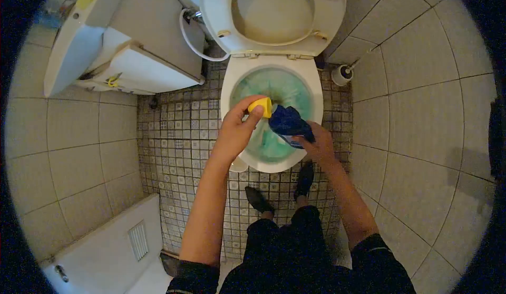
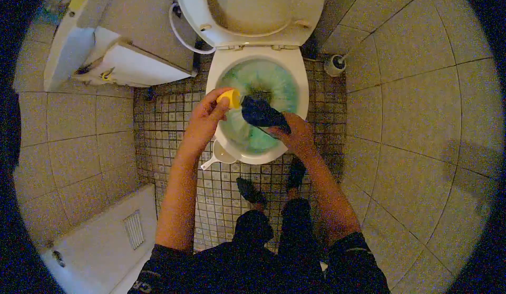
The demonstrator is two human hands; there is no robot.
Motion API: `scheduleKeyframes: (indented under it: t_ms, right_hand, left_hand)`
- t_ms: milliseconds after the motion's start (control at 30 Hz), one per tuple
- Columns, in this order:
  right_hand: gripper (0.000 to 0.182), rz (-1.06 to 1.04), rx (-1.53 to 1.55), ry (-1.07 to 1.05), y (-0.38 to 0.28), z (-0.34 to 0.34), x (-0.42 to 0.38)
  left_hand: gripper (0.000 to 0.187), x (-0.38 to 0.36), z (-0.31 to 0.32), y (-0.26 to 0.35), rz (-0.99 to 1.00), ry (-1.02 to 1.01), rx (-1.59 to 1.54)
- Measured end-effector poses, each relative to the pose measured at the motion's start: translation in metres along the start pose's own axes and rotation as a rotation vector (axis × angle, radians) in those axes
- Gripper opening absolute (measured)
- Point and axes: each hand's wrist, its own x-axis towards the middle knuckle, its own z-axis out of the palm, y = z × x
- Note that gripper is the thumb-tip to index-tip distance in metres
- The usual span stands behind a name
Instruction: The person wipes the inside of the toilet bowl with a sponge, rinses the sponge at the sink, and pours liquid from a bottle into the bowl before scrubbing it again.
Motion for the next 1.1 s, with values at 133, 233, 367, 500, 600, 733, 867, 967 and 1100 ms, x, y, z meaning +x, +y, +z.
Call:
scheduleKeyframes:
  t_ms: [133,233,367,500,600,733,867,967,1100]
  right_hand:
    - [0.053,-0.093,-0.057,-0.1,-0.004,-0.023,0.008]
    - [0.054,-0.119,-0.141,-0.146,-0.006,-0.039,0.017]
    - [0.053,-0.101,-0.108,-0.091,-0.008,-0.062,0.028]
    - [0.052,-0.054,0.076,-0.04,-0.015,-0.087,0.041]
    - [0.05,-0.147,-0.003,0.004,-0.018,-0.102,0.052]
    - [0.048,-0.183,-0.143,0.079,-0.019,-0.121,0.055]
    - [0.048,-0.123,-0.037,0.065,-0.006,-0.135,0.051]
    - [0.048,-0.069,-0.031,0.1,0.0,-0.142,0.046]
    - [0.048,-0.131,-0.112,0.102,0.02,-0.146,0.039]
  left_hand:
    - [0.028,0.01,0.011,0.007,0.061,-0.056,0.121]
    - [0.027,0.02,0.018,0.02,0.072,-0.126,0.262]
    - [0.031,0.04,0.027,0.051,0.342,-0.182,0.346]
    - [0.024,0.049,0.055,0.091,0.539,-0.002,0.221]
    - [0.024,0.052,0.053,0.122,0.207,0.057,0.457]
    - [0.029,0.06,0.063,0.147,-0.055,-0.249,0.884]
    - [0.027,0.07,0.083,0.121,0.512,-0.191,0.577]
    - [0.026,0.073,0.093,0.122,0.612,-0.172,0.505]
    - [0.026,0.07,0.103,0.132,0.113,-0.216,0.59]
